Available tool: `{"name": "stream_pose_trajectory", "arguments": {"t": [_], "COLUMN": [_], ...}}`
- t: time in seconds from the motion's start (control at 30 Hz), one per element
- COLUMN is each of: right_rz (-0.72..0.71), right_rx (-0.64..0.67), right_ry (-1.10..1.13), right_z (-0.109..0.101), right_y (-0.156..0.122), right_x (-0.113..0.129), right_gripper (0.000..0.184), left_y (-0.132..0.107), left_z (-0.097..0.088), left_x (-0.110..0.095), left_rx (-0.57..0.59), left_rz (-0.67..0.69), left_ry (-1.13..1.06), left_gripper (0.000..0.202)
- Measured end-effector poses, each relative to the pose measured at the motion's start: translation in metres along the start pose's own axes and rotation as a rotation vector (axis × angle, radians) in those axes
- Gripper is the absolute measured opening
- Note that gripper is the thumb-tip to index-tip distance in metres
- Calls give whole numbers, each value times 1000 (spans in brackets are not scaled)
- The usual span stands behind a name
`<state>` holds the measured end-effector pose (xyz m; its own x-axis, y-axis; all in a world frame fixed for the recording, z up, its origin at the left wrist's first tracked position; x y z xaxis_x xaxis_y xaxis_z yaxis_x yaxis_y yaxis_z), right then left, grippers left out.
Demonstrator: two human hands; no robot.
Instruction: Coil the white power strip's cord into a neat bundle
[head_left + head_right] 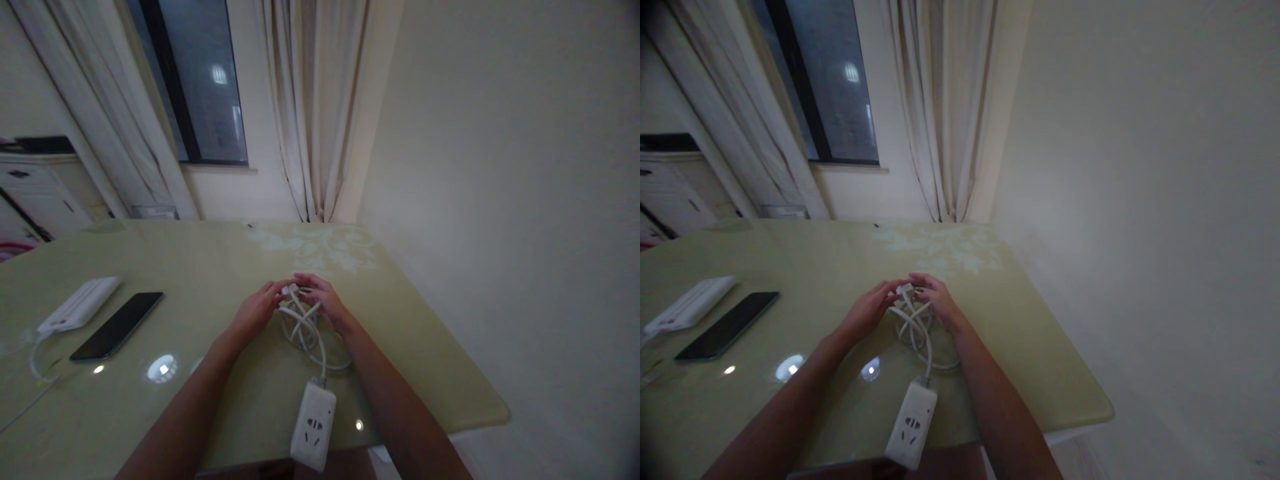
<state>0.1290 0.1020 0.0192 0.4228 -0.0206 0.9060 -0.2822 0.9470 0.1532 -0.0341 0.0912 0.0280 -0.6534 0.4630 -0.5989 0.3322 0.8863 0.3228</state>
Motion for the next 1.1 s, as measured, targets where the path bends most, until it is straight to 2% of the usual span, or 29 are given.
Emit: {"name": "stream_pose_trajectory", "arguments": {"t": [0.23, 0.47, 0.67, 0.8, 0.97, 1.1], "right_rz": [16, 71, 14, -138, -402, -505], "right_rx": [3, -81, -84, -138, -384, -537], "right_ry": [13, -36, -97, -72, -61, -242], "right_z": [-3, -12, -12, -13, -41, -57], "right_y": [-1, 1, 2, 2, 1, -4], "right_x": [-1, -7, -1, 12, 32, 43], "right_gripper": [51, 45, 50, 50, 43, 29], "left_y": [0, -1, -1, -1, -4, -6], "left_z": [1, 0, -4, -10, -27, -39], "left_x": [-3, 8, 18, 29, 43, 58], "left_rx": [-11, -156, -240, -291, -368, -417], "left_rz": [-103, -268, -357, -420, -489, -554], "left_ry": [-88, -100, -167, -155, -75, -14], "left_gripper": [34, 32, 29, 29, 28, 28]}}
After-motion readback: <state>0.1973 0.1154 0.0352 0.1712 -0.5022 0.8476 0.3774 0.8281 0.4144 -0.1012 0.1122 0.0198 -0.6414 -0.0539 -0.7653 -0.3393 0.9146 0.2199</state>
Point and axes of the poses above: each hand's wrist, its own y-axis towards the middle knuckle, its own z-axis out of the palm, x = y × z, the point moved 7 cm from there along y, towards the middle knuckle, and after that the axes turned 4 degrees about -z, right-handed, at the moved point
